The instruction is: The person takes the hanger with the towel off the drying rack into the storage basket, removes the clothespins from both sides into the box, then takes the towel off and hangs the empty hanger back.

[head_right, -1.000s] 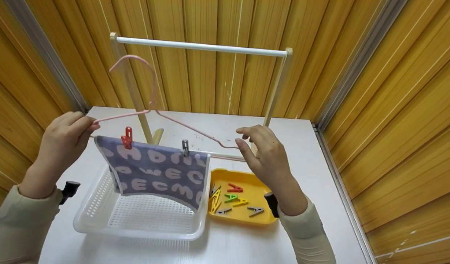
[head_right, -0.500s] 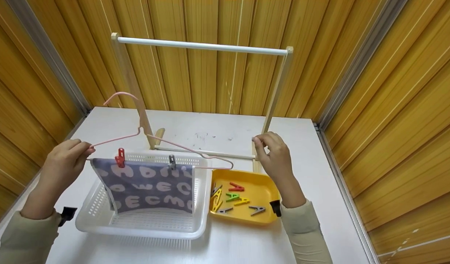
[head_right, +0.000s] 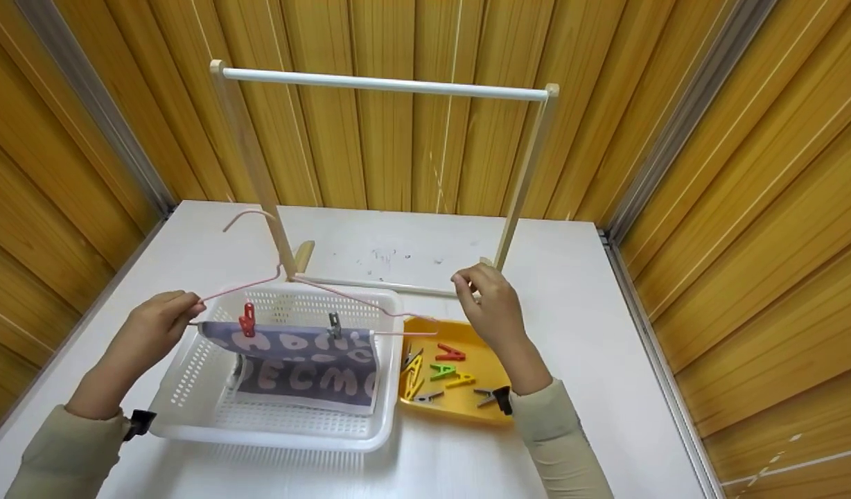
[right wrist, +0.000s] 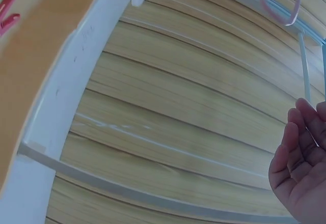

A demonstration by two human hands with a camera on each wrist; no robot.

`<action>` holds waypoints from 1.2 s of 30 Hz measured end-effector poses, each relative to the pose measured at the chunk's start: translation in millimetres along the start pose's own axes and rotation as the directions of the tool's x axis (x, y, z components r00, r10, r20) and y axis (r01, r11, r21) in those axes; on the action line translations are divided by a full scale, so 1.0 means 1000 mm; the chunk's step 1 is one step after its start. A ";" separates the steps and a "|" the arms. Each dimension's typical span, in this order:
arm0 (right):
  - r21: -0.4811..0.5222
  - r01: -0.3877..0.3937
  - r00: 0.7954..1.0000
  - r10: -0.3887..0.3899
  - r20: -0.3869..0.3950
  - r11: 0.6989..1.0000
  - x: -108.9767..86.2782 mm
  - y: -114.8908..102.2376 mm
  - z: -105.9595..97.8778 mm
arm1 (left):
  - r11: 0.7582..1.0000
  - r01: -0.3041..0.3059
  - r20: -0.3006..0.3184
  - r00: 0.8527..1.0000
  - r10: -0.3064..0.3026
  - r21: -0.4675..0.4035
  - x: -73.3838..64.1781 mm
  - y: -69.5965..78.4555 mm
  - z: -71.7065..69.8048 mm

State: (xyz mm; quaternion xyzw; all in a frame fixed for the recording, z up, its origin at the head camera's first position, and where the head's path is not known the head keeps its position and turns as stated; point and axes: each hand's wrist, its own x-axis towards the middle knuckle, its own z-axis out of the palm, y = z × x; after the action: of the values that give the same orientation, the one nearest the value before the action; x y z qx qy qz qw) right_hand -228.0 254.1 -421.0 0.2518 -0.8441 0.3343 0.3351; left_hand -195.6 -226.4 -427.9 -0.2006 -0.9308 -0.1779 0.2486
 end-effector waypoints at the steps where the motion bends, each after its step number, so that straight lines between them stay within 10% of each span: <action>1: -0.001 0.004 1.000 -0.004 0.013 1.000 0.000 -0.001 0.002 | 1.000 0.010 0.028 1.000 -0.010 -0.011 0.000 0.000 0.002; 9: 0.019 0.015 0.997 -0.017 0.077 1.000 -0.003 -0.007 0.018 | 0.993 0.091 0.232 0.970 -0.073 -0.070 0.004 -0.004 0.011; 21: 0.054 0.014 0.988 -0.023 0.152 0.998 -0.005 -0.015 0.036 | 0.979 0.165 0.463 0.881 -0.091 -0.120 0.018 -0.014 0.025; 31: -0.010 -0.143 0.840 0.126 0.527 0.990 0.005 -0.033 0.069 | 0.968 0.191 0.499 0.862 -0.085 -0.165 0.017 -0.024 0.033; 36: -0.001 -0.109 0.819 0.090 0.567 0.994 0.015 -0.039 0.085 | 0.965 0.198 0.505 0.859 -0.085 -0.175 0.016 -0.028 0.035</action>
State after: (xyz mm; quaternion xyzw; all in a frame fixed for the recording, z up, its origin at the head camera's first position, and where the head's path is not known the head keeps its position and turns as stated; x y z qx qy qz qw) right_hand -246.3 163.4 -441.4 0.3003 -0.9121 0.2750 0.0480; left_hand -234.9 -230.1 -454.6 -0.1964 -0.9499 -0.2408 -0.0345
